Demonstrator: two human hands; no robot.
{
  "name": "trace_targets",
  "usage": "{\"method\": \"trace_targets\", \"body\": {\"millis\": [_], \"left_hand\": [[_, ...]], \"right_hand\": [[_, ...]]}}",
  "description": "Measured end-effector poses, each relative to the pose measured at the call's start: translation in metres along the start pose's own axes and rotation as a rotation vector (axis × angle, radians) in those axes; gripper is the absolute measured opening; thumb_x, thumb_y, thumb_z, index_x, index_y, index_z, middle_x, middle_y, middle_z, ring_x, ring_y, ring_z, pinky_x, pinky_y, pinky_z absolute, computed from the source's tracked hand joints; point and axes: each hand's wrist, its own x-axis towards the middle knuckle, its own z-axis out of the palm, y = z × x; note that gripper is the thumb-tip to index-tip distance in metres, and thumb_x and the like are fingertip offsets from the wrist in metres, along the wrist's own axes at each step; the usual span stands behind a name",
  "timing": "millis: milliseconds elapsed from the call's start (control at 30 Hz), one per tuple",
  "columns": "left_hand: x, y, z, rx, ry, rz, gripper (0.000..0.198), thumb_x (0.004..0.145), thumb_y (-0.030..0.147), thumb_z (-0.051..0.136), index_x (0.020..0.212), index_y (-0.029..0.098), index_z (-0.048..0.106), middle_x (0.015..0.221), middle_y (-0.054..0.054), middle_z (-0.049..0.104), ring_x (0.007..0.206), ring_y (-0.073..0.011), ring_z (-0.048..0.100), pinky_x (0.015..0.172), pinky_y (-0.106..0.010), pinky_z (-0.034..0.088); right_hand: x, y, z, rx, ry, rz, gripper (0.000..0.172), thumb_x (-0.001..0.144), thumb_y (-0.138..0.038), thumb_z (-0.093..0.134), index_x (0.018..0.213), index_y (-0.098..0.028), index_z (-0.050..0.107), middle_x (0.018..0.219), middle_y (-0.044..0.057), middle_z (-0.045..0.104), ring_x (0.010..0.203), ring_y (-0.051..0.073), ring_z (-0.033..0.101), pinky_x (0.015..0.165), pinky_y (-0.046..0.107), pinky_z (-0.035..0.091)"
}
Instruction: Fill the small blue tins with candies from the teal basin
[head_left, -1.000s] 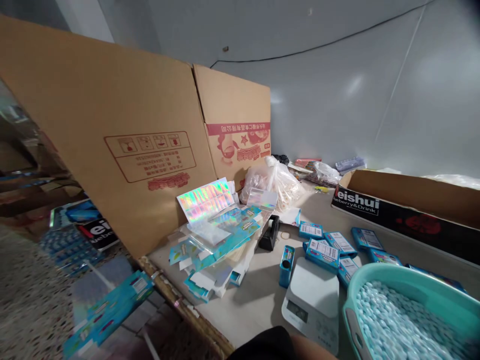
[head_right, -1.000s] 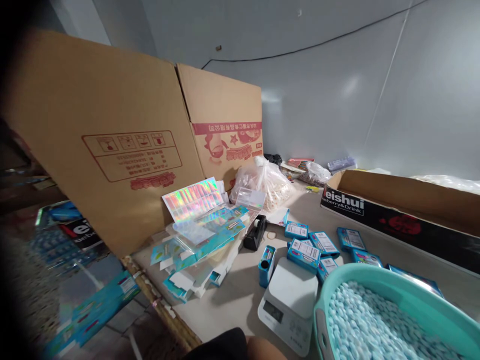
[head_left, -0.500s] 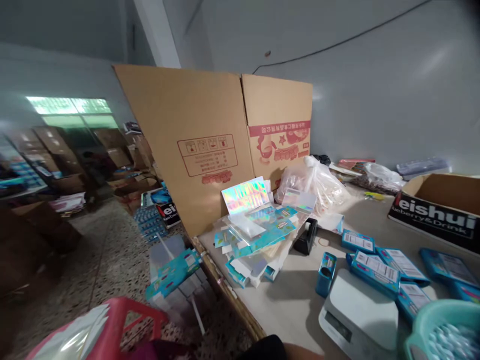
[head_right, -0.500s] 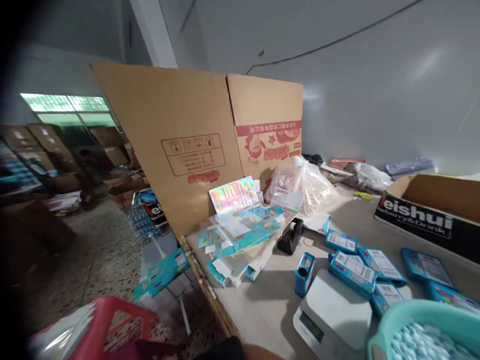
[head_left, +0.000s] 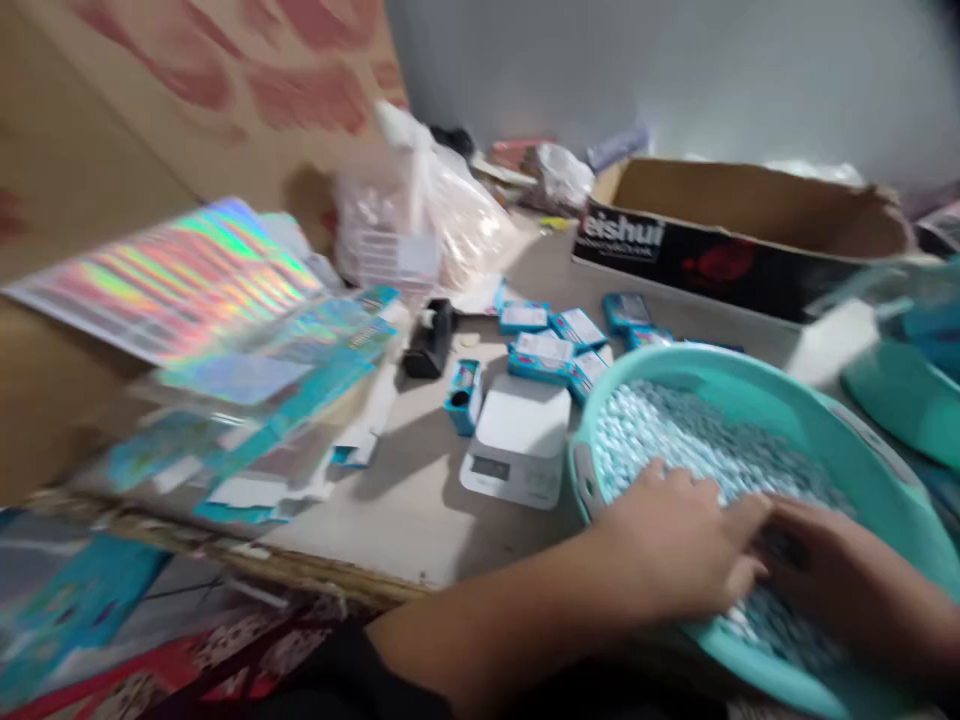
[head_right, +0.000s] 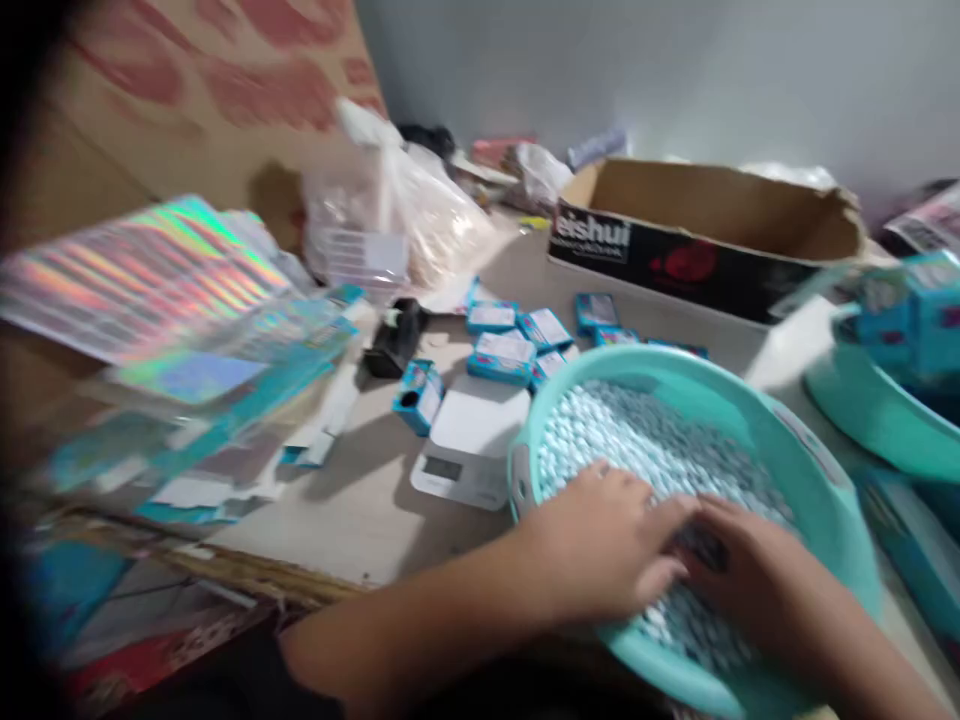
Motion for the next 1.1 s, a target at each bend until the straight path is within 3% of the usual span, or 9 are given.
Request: {"method": "trace_targets", "body": {"millis": [100, 233, 333, 400, 500, 600, 767, 900, 1100], "left_hand": [[-0.004, 0.0, 0.005, -0.105, 0.173, 0.055, 0.039, 0.096, 0.037, 0.051, 0.125, 0.011, 0.058, 0.125, -0.019, 0.065, 0.117, -0.0307, 0.062, 0.098, -0.049, 0.052], [-0.038, -0.015, -0.019, -0.108, 0.517, 0.103, 0.032, 0.096, 0.027, 0.052, 0.124, 0.016, 0.059, 0.143, -0.016, 0.055, 0.139, -0.0277, 0.047, 0.114, -0.05, 0.043], [-0.081, -0.068, -0.044, -0.074, 0.871, -0.097, 0.041, 0.089, 0.03, 0.066, 0.128, 0.023, 0.057, 0.137, -0.011, 0.059, 0.137, -0.0267, 0.049, 0.119, -0.052, 0.035], [-0.109, -0.114, -0.057, -0.213, 0.971, -0.308, 0.072, 0.082, 0.042, 0.075, 0.143, 0.024, 0.043, 0.15, -0.014, 0.047, 0.144, -0.0295, 0.04, 0.122, -0.054, 0.029], [-0.134, -0.167, -0.062, -0.476, 0.844, -0.436, 0.107, 0.076, 0.057, 0.076, 0.157, 0.024, 0.014, 0.163, -0.019, 0.024, 0.152, -0.0321, 0.024, 0.122, -0.054, 0.027], [-0.138, -0.192, -0.051, -0.471, 0.708, -0.553, 0.113, 0.071, 0.058, 0.079, 0.158, 0.024, 0.015, 0.162, -0.02, 0.027, 0.15, -0.0366, 0.028, 0.121, -0.056, 0.026], [-0.133, -0.212, -0.033, -0.407, 0.644, -0.663, 0.107, 0.069, 0.054, 0.077, 0.157, 0.028, 0.022, 0.16, -0.015, 0.033, 0.146, -0.0408, 0.034, 0.119, -0.06, 0.03], [-0.133, -0.211, -0.037, -0.467, 0.542, -0.624, 0.105, 0.068, 0.04, 0.076, 0.157, 0.025, 0.024, 0.161, -0.016, 0.031, 0.147, -0.0402, 0.033, 0.12, -0.057, 0.027], [-0.137, -0.183, -0.05, -0.588, 0.514, -0.787, 0.088, 0.065, 0.028, 0.076, 0.147, 0.027, 0.045, 0.142, -0.014, 0.057, 0.128, -0.0368, 0.058, 0.11, -0.052, 0.044]], "right_hand": [[-0.014, 0.002, -0.004, 0.024, 0.006, 0.144, 0.02, 0.094, -0.037, 0.052, 0.099, -0.028, 0.069, 0.099, 0.01, 0.07, 0.087, 0.025, 0.068, 0.079, 0.043, 0.056], [-0.009, -0.011, -0.013, -0.044, 0.148, 0.097, 0.033, 0.094, -0.046, 0.054, 0.11, -0.022, 0.069, 0.121, 0.015, 0.063, 0.111, 0.029, 0.063, 0.097, 0.047, 0.052], [-0.002, -0.015, -0.015, -0.124, 0.062, 0.123, 0.068, 0.085, -0.065, 0.06, 0.144, -0.031, 0.05, 0.156, 0.013, 0.036, 0.142, 0.039, 0.038, 0.114, 0.06, 0.037], [0.013, -0.016, -0.015, -0.125, -0.068, 0.15, 0.09, 0.078, -0.073, 0.063, 0.155, -0.035, 0.035, 0.164, 0.011, 0.021, 0.148, 0.043, 0.024, 0.115, 0.066, 0.031], [0.052, -0.026, -0.021, -0.034, -0.234, 0.074, 0.105, 0.074, -0.074, 0.068, 0.159, -0.03, 0.025, 0.165, 0.012, 0.017, 0.15, 0.04, 0.022, 0.118, 0.059, 0.031], [0.097, -0.043, -0.028, 0.015, -0.244, -0.065, 0.113, 0.068, -0.068, 0.076, 0.159, -0.022, 0.025, 0.157, 0.016, 0.033, 0.145, 0.038, 0.032, 0.118, 0.053, 0.033], [0.13, -0.049, -0.02, 0.066, -0.117, 0.006, 0.105, 0.067, -0.064, 0.078, 0.151, -0.018, 0.034, 0.137, 0.019, 0.048, 0.113, 0.034, 0.059, 0.097, 0.049, 0.049], [0.122, -0.036, -0.018, 0.108, -0.122, -0.04, 0.087, 0.066, -0.058, 0.081, 0.135, -0.015, 0.05, 0.13, 0.015, 0.058, 0.115, 0.032, 0.058, 0.099, 0.044, 0.048], [0.123, -0.032, -0.025, 0.096, -0.323, -0.047, 0.076, 0.069, -0.062, 0.076, 0.131, -0.022, 0.058, 0.13, 0.011, 0.058, 0.114, 0.032, 0.058, 0.1, 0.047, 0.045]]}}
